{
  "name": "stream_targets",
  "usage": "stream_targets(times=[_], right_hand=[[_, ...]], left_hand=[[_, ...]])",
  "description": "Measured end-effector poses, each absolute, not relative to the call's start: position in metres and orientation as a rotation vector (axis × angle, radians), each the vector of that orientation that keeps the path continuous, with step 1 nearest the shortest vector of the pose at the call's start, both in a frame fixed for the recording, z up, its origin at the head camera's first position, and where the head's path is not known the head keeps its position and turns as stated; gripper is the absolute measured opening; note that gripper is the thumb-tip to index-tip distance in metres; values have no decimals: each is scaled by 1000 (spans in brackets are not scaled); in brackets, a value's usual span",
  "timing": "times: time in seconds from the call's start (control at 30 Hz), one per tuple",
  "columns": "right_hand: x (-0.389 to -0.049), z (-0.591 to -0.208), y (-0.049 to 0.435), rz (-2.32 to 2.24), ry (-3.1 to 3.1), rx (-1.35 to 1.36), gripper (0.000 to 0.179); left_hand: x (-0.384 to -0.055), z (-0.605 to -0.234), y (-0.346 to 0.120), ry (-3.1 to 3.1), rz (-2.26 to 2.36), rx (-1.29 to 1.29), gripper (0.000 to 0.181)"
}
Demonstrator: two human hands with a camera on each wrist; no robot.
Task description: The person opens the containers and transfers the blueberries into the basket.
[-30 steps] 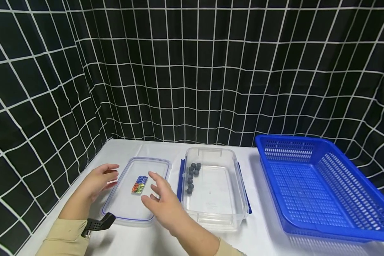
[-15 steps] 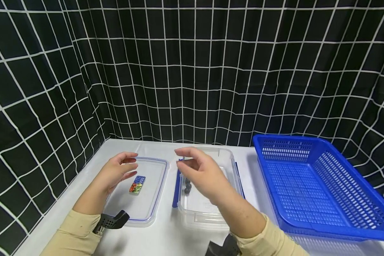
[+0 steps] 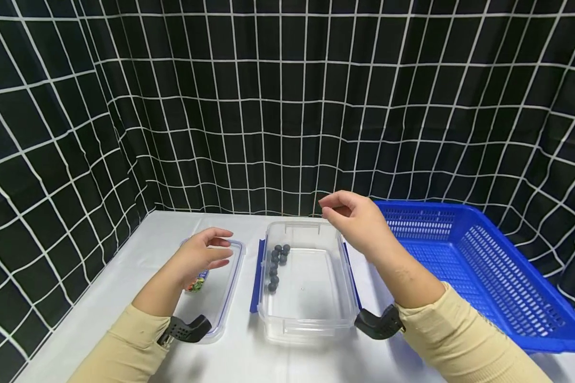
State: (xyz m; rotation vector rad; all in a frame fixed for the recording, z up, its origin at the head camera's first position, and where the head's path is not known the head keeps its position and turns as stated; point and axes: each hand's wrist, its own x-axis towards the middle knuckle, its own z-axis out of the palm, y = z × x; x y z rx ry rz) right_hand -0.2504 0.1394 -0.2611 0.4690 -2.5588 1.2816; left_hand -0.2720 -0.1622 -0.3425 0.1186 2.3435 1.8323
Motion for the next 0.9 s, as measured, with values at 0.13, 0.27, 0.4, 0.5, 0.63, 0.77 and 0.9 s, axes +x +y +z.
stream_targets(times=[0.13,0.27,0.4,0.5,0.63,0.77,0.9], right_hand=[[-261,-269,158,1157,-2619,414,21],[-266,-274,172,1085,-2640,392,20],[-267,-276,181,1067,-2637,377,20],[-267,-279,186,1054,-2655,359,21],[-267,-283,191,1041,-2679,332,21],[-268,-286,194,1042,-2693,310,22],[-269,-288,195,1071,-2692,312,23]], left_hand=[[-274,-346,-152,2309,1819,134,45],[-274,-352,-145,2291,1831,164,45],[-275,-358,-139,2294,1829,185,43],[-276,-364,-134,2294,1809,180,42],[-276,-372,-127,2305,1777,148,41],[-274,-377,-122,2298,1771,133,42],[-272,-383,-118,2282,1762,127,42]])
